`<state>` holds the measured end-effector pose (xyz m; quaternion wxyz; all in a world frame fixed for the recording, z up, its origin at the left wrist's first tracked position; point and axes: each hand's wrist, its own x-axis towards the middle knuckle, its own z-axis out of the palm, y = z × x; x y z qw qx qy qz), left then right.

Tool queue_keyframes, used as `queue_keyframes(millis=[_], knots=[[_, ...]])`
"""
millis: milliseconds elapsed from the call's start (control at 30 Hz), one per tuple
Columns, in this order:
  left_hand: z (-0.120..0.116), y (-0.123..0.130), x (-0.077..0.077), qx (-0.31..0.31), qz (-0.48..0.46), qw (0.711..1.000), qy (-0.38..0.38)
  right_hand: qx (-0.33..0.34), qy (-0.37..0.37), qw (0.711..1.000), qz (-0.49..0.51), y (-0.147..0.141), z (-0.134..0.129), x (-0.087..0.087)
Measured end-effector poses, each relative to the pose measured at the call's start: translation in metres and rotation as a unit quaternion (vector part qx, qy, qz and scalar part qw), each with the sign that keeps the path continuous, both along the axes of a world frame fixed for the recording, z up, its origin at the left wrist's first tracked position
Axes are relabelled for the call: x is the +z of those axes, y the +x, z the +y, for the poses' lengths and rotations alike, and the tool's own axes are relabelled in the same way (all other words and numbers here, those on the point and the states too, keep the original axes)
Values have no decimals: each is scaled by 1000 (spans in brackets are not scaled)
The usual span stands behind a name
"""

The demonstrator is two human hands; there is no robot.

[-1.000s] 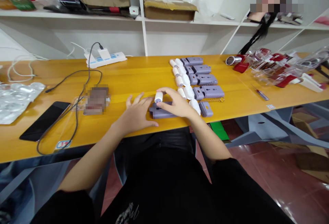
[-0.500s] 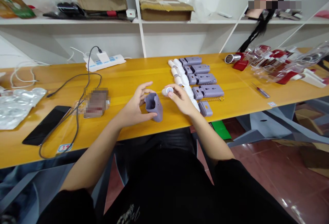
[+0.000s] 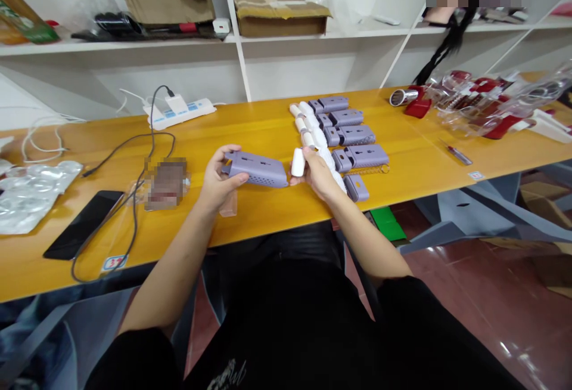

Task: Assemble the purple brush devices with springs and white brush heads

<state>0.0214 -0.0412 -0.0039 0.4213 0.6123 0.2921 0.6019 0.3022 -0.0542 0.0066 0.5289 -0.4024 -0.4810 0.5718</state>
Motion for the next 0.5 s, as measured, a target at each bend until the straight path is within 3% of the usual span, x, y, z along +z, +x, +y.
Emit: queue_keyframes(millis=[100, 200, 300, 400, 500], knots=[[0, 0, -1, 32, 4, 999, 15, 49, -103, 990, 88, -11, -6, 3], [-4, 5, 2, 75, 66, 994, 54, 98, -169, 973, 120, -19, -13, 5], [-7, 7, 9, 104, 129, 983, 85, 107, -169, 970, 140, -21, -17, 7], [-8, 1, 21, 94, 218, 967, 93, 89, -152, 971, 160, -19, -16, 7], [-6, -8, 43, 72, 376, 918, 107, 74, -156, 973, 156, -19, -13, 5]])
